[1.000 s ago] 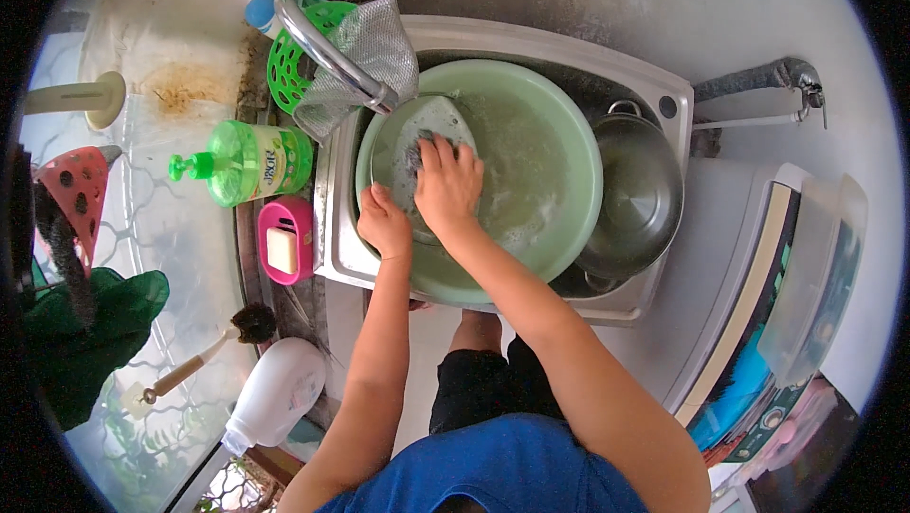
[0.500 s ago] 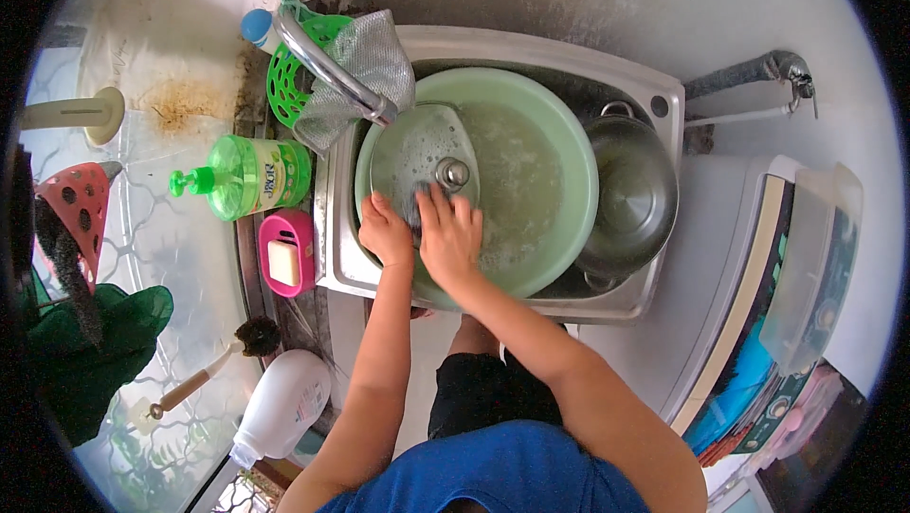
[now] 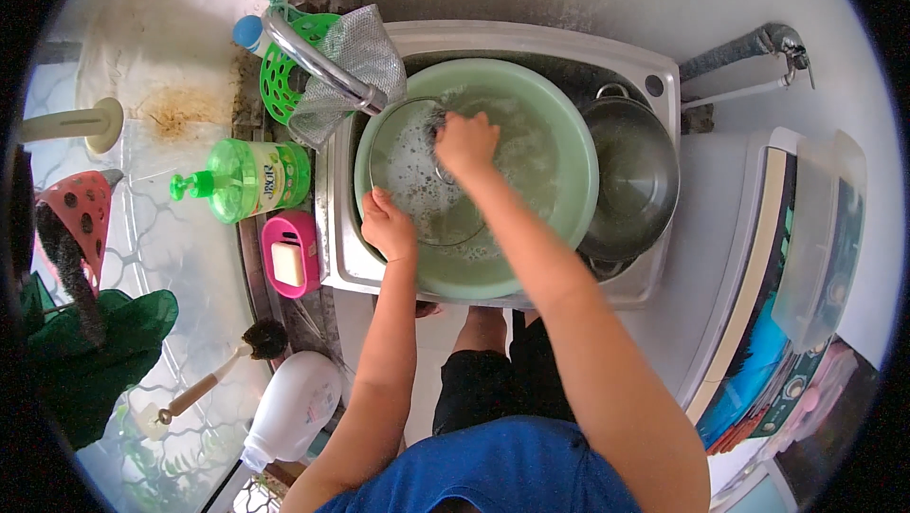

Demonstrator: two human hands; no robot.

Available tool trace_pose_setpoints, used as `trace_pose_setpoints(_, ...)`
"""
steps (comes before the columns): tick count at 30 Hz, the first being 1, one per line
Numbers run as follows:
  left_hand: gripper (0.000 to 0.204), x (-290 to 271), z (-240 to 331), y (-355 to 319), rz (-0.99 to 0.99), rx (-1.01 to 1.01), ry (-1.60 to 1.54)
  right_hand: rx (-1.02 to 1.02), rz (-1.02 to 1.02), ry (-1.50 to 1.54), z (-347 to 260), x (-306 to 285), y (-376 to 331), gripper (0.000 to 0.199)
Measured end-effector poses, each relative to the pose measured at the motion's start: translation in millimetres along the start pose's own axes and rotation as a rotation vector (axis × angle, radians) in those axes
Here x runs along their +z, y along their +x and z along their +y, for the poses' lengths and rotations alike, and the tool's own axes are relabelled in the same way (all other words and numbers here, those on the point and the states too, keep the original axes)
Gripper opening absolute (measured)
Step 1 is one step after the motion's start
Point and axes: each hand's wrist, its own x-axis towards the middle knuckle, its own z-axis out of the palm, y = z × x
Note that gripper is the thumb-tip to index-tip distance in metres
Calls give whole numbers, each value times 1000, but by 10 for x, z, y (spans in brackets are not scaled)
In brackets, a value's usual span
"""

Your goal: The person washes metal skewers and a glass pot lid in a plastic basin of water by hand using a scouring pad, then places the washed skewers on top of a nearby washing machine.

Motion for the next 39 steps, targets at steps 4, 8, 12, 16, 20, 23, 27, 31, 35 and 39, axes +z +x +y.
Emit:
trace_pose_setpoints(4, 37, -3, 97, 11, -17, -8, -42, -208, -179, 368, 577, 62, 332, 28)
trace_pose_setpoints(8, 35, -32, -8, 17, -11, -8, 12, -689, -312, 492, 173, 47, 14, 42)
trace_pose_setpoints(12, 34, 7, 4, 51, 11, 43, -36, -668, -273, 670, 463, 145, 295, 40)
trace_pose_setpoints(16, 38, 9, 58, 14, -38, -18, -58, -589, -308, 614, 1046, 294, 489, 41)
trace_pose_setpoints(20, 34, -41, -3, 27, -55, -23, 24, -364, -168, 423, 1134, 298, 210, 37)
trace_pose_setpoints(23, 32, -19, 150, 4, -64, -8, -58, 38, 81, 9, 1267, 406, -36, 35)
trace_pose_setpoints(27, 29, -26, 153, -10, -48, -9, -182, 620, -97, 608, 966, 544, -380, 38)
trace_pose_setpoints(31, 24, -133, 124, -48, -11, 181, -160, 493, -174, 1050, 552, -89, -755, 38)
trace_pose_setpoints(35, 16, -169, 435, -130, -52, 755, -125, 555, -64, 1471, 600, -590, -841, 50)
trace_pose_setpoints(39, 20, -197, 556, -247, -264, 1087, -199, 632, -143, 1533, 814, -734, -973, 61)
